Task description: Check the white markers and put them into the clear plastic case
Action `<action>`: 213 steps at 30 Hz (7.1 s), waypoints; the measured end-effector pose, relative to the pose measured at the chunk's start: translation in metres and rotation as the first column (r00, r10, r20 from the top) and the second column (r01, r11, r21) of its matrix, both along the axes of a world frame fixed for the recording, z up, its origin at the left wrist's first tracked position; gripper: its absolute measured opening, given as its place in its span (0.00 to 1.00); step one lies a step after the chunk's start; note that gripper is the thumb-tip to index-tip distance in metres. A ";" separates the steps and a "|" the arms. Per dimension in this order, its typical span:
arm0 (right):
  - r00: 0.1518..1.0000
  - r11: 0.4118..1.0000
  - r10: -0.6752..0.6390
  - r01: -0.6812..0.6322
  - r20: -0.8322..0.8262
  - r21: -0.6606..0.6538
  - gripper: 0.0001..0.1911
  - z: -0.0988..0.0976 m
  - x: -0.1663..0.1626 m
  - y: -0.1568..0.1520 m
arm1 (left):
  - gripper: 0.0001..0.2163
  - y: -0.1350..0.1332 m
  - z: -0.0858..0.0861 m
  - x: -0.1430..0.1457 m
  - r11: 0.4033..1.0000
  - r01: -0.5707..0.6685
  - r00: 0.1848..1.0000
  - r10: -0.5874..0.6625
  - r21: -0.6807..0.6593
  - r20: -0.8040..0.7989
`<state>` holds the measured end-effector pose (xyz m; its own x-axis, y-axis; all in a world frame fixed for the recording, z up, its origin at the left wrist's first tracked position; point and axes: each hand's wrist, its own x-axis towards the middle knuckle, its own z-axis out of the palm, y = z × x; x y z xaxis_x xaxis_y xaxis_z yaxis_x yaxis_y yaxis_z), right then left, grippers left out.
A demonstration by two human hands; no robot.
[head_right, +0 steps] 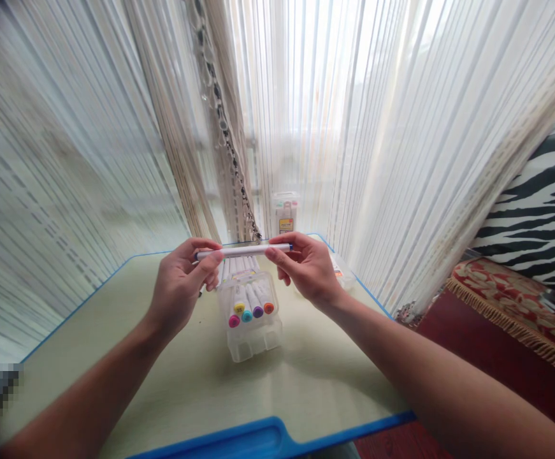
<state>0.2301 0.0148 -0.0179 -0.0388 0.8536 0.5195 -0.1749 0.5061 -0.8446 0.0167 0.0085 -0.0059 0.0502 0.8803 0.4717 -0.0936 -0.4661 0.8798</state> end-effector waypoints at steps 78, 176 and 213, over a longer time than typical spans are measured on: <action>0.993 0.997 0.024 -0.031 -0.112 -0.064 0.12 0.003 -0.002 0.001 | 0.08 0.001 0.001 0.002 0.999 0.007 0.999 -0.005 -0.037 0.052; 0.994 0.998 -0.019 0.013 -0.110 -0.055 0.13 0.003 -0.001 -0.001 | 0.12 -0.003 0.001 0.005 0.998 0.008 0.998 -0.004 -0.055 0.061; 0.988 0.998 0.022 -0.032 -0.150 -0.063 0.13 0.003 -0.001 -0.002 | 0.14 -0.002 -0.001 0.004 1.000 0.026 0.988 -0.024 -0.013 0.150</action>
